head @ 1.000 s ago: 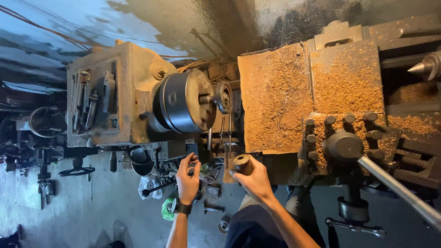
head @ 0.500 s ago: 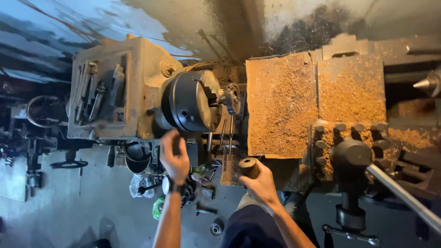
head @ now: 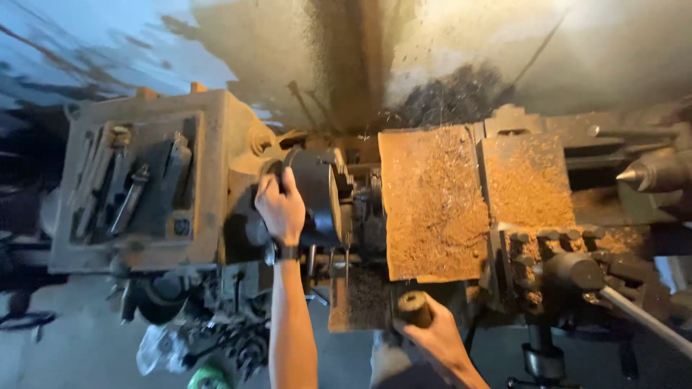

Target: The person works at a lathe, turning and tightening the chuck by hand and with a chuck key while holding a cylindrical metal workpiece. They rotate the chuck, position the workpiece against the machine, and repeatedly adjust the chuck and workpiece throughout the episode.

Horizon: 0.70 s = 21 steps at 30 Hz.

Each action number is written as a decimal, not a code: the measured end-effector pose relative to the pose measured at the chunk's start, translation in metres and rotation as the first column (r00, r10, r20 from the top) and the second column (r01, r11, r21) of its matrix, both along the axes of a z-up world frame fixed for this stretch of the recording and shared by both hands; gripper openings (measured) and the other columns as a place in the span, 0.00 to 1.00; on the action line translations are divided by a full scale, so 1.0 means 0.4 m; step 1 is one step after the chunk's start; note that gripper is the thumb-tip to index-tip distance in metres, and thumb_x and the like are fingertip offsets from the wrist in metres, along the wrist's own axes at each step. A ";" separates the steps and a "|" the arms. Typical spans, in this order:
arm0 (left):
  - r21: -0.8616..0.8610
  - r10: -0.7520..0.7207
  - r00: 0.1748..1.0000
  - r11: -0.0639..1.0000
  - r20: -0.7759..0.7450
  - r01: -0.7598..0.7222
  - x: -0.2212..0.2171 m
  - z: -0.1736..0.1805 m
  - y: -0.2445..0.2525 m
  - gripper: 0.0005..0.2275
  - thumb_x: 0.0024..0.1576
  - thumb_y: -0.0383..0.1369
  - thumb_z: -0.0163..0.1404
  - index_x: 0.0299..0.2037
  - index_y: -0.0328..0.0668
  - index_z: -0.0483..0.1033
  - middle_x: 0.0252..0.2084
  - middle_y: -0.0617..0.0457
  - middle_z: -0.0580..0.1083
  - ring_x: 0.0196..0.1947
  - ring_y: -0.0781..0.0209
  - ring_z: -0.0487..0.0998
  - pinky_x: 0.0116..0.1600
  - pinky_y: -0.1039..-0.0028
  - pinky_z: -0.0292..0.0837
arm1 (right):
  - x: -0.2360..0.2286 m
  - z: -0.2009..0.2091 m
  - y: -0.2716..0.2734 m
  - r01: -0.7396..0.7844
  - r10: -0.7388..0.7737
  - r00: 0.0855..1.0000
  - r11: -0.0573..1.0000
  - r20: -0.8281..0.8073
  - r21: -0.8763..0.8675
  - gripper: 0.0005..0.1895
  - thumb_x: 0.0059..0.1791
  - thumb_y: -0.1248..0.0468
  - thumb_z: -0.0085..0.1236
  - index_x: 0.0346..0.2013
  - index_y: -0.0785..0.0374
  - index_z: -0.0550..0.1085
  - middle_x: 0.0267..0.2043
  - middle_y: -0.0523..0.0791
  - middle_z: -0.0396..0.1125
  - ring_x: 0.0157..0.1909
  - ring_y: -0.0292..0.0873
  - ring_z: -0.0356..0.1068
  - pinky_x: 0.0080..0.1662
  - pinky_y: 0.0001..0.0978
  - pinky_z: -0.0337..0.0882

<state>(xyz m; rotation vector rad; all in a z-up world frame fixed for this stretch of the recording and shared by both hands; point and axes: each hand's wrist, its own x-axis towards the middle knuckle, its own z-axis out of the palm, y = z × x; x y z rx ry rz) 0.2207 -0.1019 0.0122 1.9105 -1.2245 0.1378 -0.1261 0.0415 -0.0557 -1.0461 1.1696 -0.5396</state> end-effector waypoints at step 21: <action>0.729 0.487 0.608 0.642 -0.627 0.237 -0.370 -0.585 0.328 0.23 0.71 0.45 0.41 0.53 0.28 0.78 0.50 0.25 0.72 0.50 0.37 0.72 0.53 0.55 0.71 | 0.162 0.283 -0.397 -0.220 0.005 0.907 0.858 -0.420 -0.464 0.30 0.37 0.72 0.69 0.53 0.60 0.74 0.45 0.46 0.77 0.46 0.41 0.77 0.51 0.35 0.76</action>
